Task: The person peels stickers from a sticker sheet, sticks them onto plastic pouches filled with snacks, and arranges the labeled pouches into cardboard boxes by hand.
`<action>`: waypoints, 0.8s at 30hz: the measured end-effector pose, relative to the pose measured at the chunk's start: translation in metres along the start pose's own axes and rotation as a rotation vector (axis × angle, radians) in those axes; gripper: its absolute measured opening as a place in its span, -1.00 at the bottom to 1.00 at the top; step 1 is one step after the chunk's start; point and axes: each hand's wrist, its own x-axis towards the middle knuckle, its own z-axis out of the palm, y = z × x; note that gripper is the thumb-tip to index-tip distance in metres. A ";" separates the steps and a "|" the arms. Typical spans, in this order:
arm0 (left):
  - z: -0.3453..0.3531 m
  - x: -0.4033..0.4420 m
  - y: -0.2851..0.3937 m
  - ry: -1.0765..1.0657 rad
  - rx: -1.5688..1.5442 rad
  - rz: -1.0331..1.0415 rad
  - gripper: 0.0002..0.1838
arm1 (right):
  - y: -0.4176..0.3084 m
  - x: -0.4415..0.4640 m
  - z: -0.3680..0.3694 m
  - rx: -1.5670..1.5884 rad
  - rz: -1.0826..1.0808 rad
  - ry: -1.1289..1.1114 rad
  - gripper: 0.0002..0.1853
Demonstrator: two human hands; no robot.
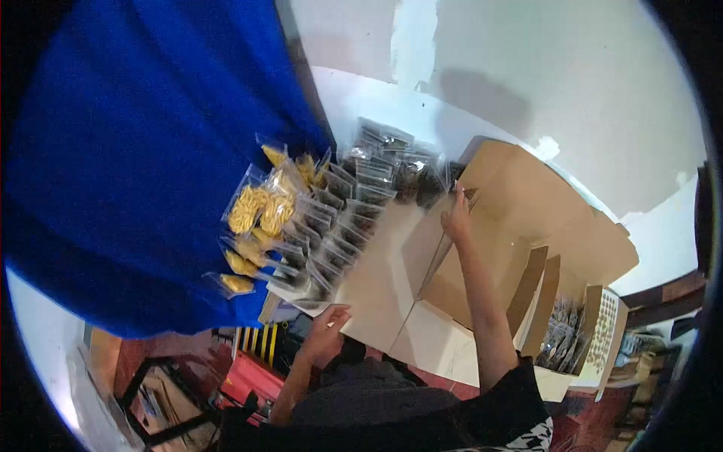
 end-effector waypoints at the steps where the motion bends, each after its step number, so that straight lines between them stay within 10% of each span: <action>1: -0.008 0.002 0.002 0.002 0.000 0.005 -0.70 | 0.004 0.008 0.009 -0.038 0.064 0.090 -0.25; 8: -0.048 0.004 0.029 -0.057 -0.094 -0.079 -0.73 | 0.030 0.045 0.053 0.126 0.505 0.468 -0.37; 24: -0.039 0.050 0.020 -0.294 -0.063 -0.056 -0.68 | 0.018 0.035 0.034 0.109 0.324 0.477 -0.37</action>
